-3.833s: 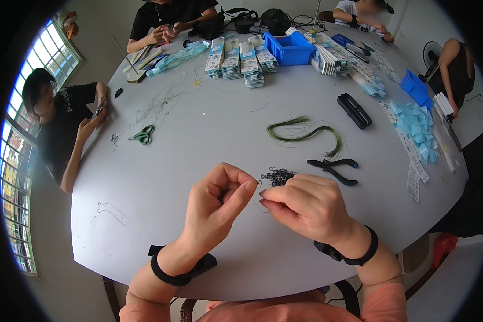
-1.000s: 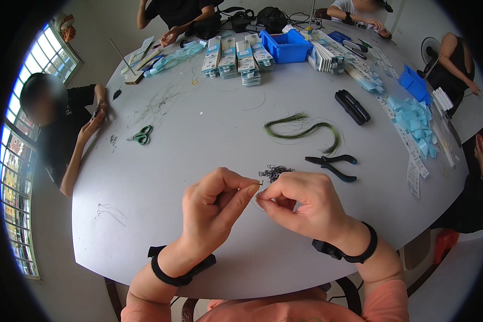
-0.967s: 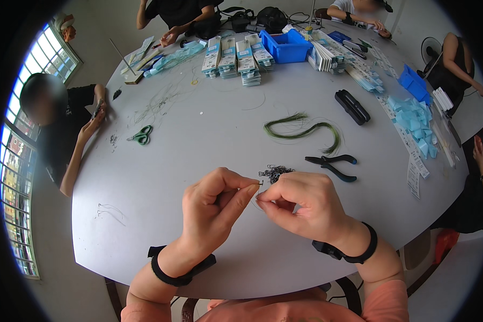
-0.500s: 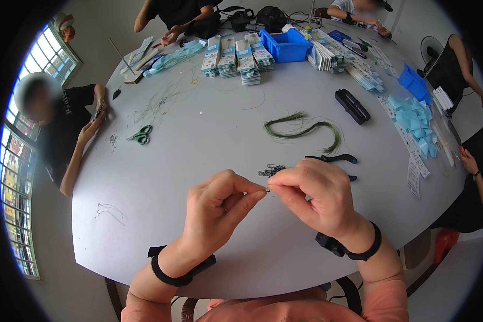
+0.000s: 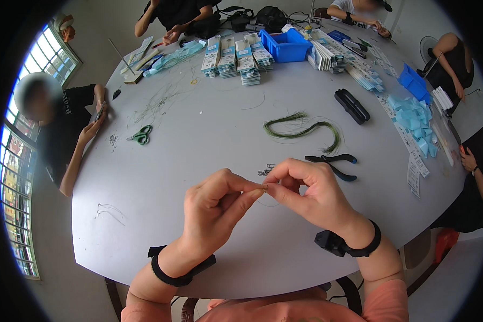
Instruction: Assembling fishing hooks with small plastic lure components and metal rings.
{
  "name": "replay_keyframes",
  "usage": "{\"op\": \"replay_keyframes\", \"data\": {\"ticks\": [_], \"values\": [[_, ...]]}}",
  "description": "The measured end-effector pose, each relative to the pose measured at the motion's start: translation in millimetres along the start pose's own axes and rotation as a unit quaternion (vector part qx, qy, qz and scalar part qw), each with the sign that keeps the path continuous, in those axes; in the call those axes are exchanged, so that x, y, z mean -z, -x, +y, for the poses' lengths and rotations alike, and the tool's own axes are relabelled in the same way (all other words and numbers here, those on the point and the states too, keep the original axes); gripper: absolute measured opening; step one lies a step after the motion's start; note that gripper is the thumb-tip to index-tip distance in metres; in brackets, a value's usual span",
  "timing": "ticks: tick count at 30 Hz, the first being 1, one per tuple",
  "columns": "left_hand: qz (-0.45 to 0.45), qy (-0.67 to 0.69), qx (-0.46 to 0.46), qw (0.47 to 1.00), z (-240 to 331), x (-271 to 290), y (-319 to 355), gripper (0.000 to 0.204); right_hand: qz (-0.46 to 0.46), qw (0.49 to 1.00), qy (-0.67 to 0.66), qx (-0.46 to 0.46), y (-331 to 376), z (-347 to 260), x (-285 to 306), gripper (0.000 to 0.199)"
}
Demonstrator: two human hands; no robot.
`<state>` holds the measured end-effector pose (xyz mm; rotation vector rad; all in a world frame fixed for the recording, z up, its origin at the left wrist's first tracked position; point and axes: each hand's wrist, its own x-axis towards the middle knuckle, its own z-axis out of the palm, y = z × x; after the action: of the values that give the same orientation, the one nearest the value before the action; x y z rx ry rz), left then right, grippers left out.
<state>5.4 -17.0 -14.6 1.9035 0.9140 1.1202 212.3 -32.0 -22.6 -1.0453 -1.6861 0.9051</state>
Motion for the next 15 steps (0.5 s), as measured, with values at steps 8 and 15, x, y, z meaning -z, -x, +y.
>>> {"op": "replay_keyframes", "data": {"ticks": [8, 15], "values": [[0.023, 0.015, -0.012, 1.000, -2.5, -0.7, 0.4, 0.006, -0.007, 0.999, 0.012, 0.029, 1.4, -5.5, -3.1, 0.007], [0.030, 0.009, -0.005, 0.999, -2.0, -1.1, 0.7, 0.007, 0.021, 0.992, 0.075, 0.102, 2.4, -8.1, -6.5, 0.012]]}}
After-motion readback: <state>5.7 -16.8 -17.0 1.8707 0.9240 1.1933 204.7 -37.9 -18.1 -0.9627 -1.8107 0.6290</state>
